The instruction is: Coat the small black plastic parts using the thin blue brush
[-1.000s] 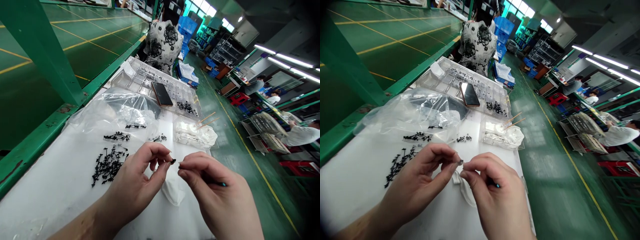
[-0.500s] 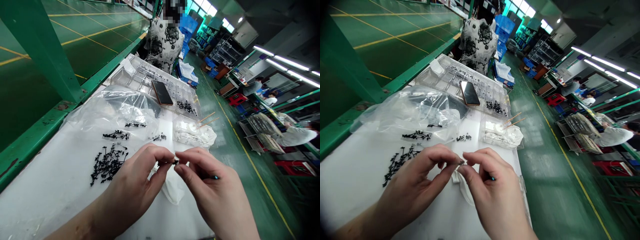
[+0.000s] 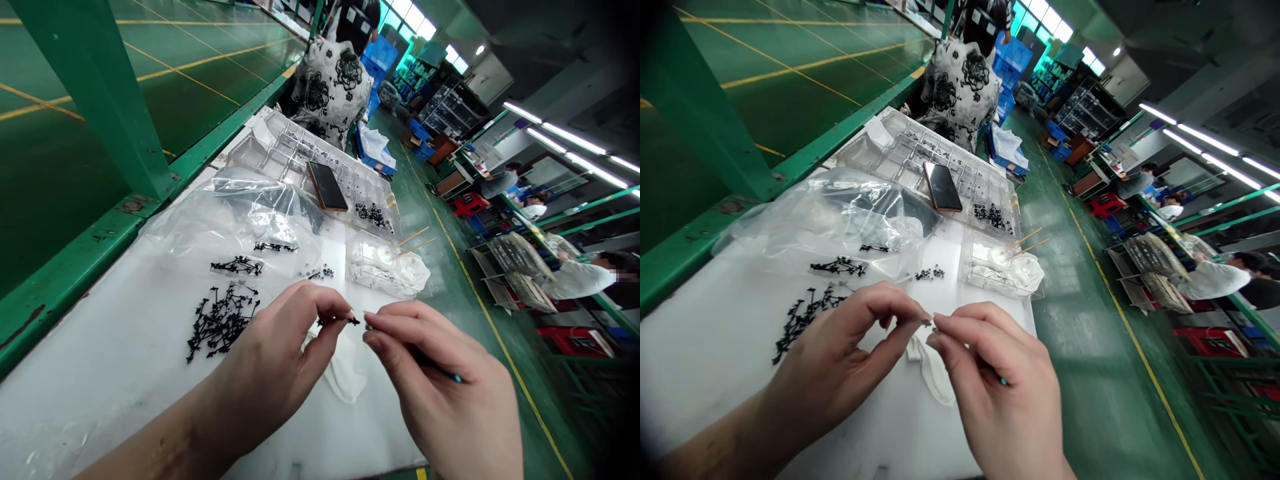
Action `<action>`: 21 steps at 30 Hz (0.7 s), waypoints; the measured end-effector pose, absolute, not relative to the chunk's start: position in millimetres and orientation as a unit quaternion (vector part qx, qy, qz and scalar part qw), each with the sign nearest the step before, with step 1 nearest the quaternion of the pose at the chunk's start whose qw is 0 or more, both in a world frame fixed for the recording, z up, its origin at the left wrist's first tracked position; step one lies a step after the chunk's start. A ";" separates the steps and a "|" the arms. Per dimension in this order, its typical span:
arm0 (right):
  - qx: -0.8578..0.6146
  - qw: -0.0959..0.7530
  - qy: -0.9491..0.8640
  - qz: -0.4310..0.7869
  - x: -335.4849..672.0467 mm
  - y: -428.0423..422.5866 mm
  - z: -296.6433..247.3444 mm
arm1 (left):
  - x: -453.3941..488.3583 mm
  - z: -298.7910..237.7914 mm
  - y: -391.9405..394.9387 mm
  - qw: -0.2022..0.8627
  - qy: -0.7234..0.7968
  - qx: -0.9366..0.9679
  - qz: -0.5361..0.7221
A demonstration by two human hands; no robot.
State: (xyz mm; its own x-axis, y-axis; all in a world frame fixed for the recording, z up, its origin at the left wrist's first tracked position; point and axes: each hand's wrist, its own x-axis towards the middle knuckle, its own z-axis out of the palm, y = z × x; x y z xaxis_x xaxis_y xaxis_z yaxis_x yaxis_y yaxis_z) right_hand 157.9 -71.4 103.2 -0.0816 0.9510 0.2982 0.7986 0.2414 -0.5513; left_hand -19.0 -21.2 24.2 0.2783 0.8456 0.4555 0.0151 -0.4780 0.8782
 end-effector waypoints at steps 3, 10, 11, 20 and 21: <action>-0.600 0.322 -0.727 0.091 159.3 -74.6 102.7 | -19.1 26.2 -21.0 0.396 0.319 0.687 0.519; -0.579 0.300 -0.755 0.066 152.8 -71.4 96.8 | -18.9 24.6 -23.0 0.383 0.312 0.692 0.526; -0.578 0.301 -0.755 0.067 152.3 -70.7 96.4 | -18.6 23.9 -23.5 0.382 0.307 0.693 0.529; -0.580 0.310 -0.748 0.093 154.2 -69.3 97.2 | -18.7 23.2 -22.8 0.366 0.297 0.699 0.538; -0.578 0.309 -0.750 0.090 154.1 -69.2 96.9 | -18.9 23.2 -22.7 0.367 0.298 0.699 0.536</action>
State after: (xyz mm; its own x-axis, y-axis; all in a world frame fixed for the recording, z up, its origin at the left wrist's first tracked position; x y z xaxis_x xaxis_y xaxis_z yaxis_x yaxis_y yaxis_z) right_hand 154.1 -69.2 96.9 -0.1413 0.9227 0.3586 0.8112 0.3156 -0.4923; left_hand -18.9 -22.7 23.2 0.2474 0.8106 0.5308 0.0236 -0.5527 0.8331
